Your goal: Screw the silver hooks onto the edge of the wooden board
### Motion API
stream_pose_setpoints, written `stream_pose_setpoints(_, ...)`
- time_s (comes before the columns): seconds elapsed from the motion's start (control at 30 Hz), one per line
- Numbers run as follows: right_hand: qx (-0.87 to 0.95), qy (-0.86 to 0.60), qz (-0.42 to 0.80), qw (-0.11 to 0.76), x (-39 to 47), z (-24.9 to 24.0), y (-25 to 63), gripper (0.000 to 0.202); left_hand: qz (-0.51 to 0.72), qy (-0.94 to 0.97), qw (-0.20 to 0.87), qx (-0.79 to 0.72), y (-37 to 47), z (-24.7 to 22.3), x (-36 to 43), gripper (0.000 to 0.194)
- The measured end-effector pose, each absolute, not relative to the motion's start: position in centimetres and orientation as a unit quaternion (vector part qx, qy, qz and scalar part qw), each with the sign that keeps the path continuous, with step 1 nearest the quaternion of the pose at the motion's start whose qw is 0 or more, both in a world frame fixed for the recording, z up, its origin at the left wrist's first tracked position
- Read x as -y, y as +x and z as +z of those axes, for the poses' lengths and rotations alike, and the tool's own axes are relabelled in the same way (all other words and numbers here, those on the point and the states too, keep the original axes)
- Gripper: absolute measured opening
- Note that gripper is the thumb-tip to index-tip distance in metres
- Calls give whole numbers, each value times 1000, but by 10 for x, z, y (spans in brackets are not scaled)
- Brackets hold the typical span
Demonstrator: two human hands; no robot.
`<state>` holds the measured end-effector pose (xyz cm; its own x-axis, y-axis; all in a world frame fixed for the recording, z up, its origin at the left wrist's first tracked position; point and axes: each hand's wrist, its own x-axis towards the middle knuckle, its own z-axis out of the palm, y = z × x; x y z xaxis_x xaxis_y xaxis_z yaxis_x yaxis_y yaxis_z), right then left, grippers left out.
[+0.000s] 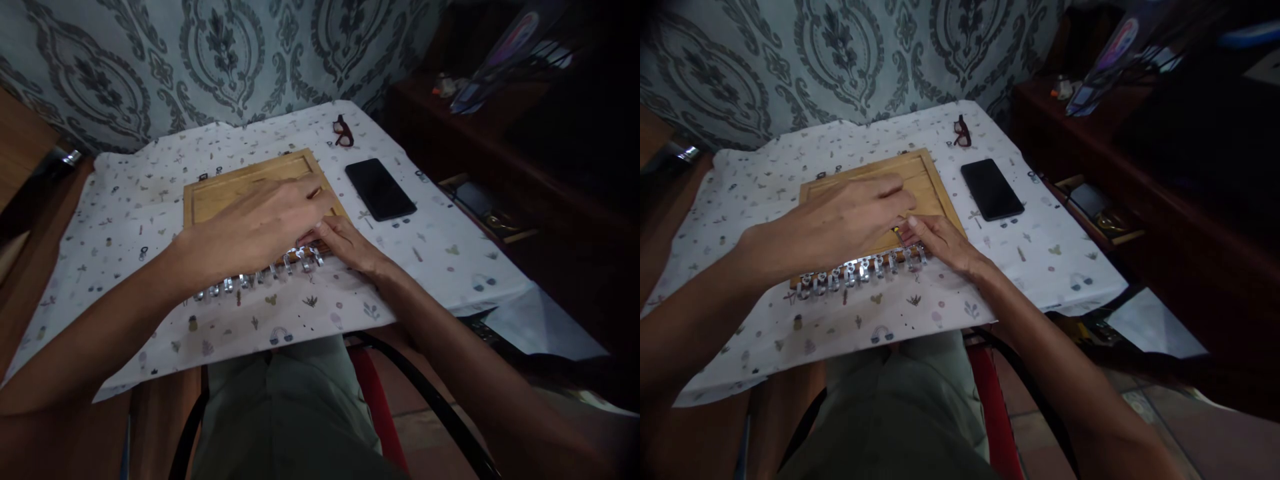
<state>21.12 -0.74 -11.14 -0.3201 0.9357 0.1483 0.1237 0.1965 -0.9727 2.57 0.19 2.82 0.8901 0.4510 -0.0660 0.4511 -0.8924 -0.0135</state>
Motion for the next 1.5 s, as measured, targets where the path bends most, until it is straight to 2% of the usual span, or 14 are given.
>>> stream_pose_setpoints(0.33,665,-402,486,400,6,-111,213,82,-31,968,29,-246,30,27,-2,17)
stream_pose_setpoints(0.5,669,-409,475,400,6,-111,213,82,-44,975,-4,-216,30,27,-2,22)
stream_pose_setpoints(0.67,667,-405,485,396,6,-110,214,77,-19,982,7,-190,26,26,-7,17)
stream_pose_setpoints(1.0,661,-402,480,413,5,-115,213,77,8,983,0,-184,22,23,-10,21)
stream_pose_setpoints(1.23,662,-405,478,412,4,-116,213,78,-13,984,-7,-179,23,24,-11,25)
stream_pose_setpoints(1.5,657,-409,487,405,5,-117,213,79,-39,974,-24,-221,22,28,-11,21)
